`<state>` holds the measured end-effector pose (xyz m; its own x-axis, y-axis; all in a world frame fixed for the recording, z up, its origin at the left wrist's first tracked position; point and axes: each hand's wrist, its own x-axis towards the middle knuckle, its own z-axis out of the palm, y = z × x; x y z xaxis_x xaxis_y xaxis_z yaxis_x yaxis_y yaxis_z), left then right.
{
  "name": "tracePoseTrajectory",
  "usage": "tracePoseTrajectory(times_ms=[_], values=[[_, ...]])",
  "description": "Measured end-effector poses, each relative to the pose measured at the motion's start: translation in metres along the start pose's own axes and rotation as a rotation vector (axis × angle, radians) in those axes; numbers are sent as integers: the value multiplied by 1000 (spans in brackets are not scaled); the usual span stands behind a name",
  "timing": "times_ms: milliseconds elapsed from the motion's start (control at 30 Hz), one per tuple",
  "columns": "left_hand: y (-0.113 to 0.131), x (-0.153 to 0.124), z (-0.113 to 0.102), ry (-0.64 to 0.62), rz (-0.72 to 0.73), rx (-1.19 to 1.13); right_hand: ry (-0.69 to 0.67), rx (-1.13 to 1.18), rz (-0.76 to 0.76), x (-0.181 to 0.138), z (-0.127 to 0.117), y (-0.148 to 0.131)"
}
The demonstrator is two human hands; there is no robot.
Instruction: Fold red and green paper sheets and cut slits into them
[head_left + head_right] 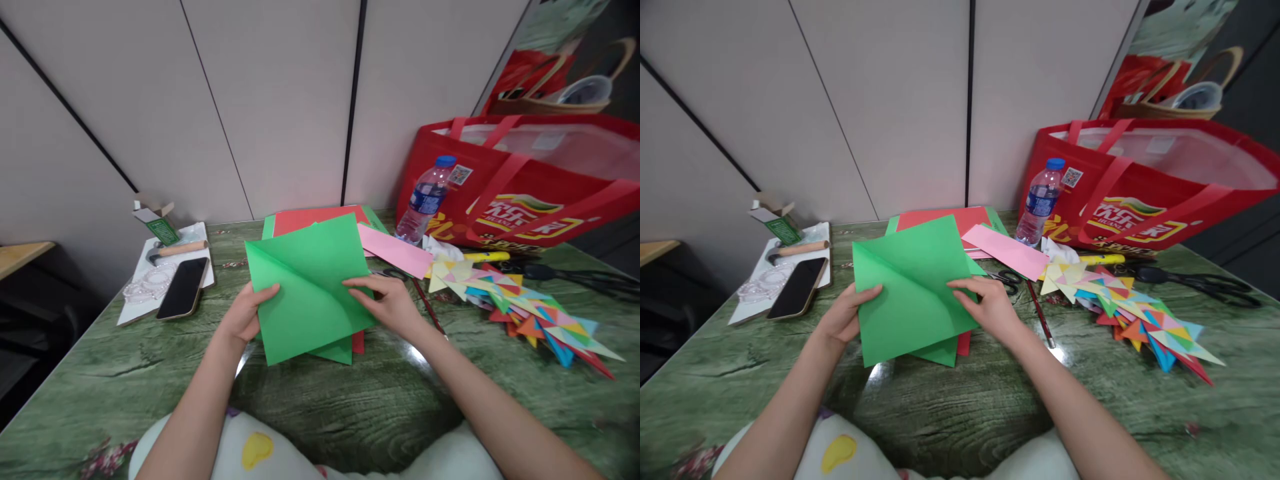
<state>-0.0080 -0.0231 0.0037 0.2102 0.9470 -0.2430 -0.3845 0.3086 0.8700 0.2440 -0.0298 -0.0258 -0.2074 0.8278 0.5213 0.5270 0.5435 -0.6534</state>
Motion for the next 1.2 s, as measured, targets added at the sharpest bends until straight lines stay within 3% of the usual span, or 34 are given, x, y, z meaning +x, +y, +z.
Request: tracePoseTrajectory(times_ms=[933, 1033, 1200], values=[[2, 0, -6, -58, 16, 60, -20, 119, 262, 1, -6, -3], [1, 0, -7, -66, 19, 65, -16, 273, 377, 1, -6, 1], [3, 0, -6, -40, -37, 41, -139, 800, 661, 2, -10, 14]])
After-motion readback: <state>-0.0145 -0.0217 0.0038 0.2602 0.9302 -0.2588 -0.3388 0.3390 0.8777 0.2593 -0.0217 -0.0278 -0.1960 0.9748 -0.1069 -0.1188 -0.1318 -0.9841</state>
